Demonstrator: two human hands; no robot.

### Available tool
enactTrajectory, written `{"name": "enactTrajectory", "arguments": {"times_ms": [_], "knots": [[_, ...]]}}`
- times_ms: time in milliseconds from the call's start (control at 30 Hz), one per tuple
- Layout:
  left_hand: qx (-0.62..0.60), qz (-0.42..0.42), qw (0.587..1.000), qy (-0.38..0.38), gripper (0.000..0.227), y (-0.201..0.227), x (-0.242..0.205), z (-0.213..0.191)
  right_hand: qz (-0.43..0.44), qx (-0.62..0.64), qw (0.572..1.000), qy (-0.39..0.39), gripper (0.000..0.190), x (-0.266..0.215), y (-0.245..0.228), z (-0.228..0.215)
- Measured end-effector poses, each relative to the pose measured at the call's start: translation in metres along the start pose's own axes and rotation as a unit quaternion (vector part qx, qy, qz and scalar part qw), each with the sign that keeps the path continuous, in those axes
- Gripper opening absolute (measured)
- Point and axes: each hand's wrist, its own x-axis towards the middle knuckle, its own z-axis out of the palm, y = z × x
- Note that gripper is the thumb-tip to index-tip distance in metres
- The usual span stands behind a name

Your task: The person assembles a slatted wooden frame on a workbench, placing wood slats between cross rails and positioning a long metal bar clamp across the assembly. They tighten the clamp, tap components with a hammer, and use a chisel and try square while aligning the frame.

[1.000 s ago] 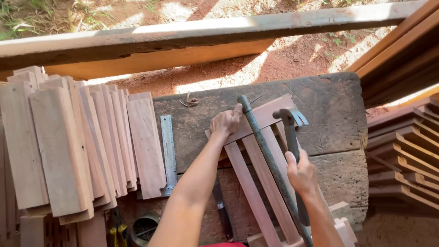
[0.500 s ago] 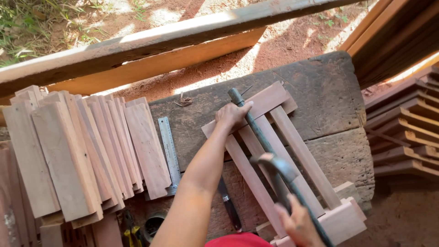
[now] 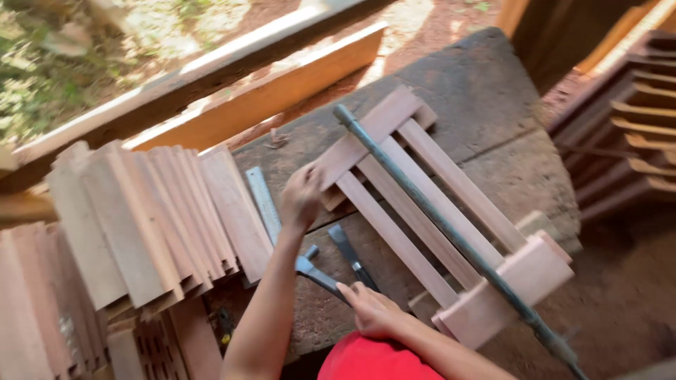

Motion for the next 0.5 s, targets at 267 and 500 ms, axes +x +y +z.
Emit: {"name": "enactTrajectory", "arguments": {"times_ms": [267,500], "knots": [[-0.043,-0.027,0.998,-0.033,0.043,-0.117,-0.159,0.008,-0.010,-0.039,0.990,0.138,0.073,0.053,0.020,0.083],[-0.037,-0.019,0.996,-0.075,0.042,-0.120,-0.196,0.041,-0.009,-0.092,0.985,0.149,0.046,0.054,0.033,0.115]]}}
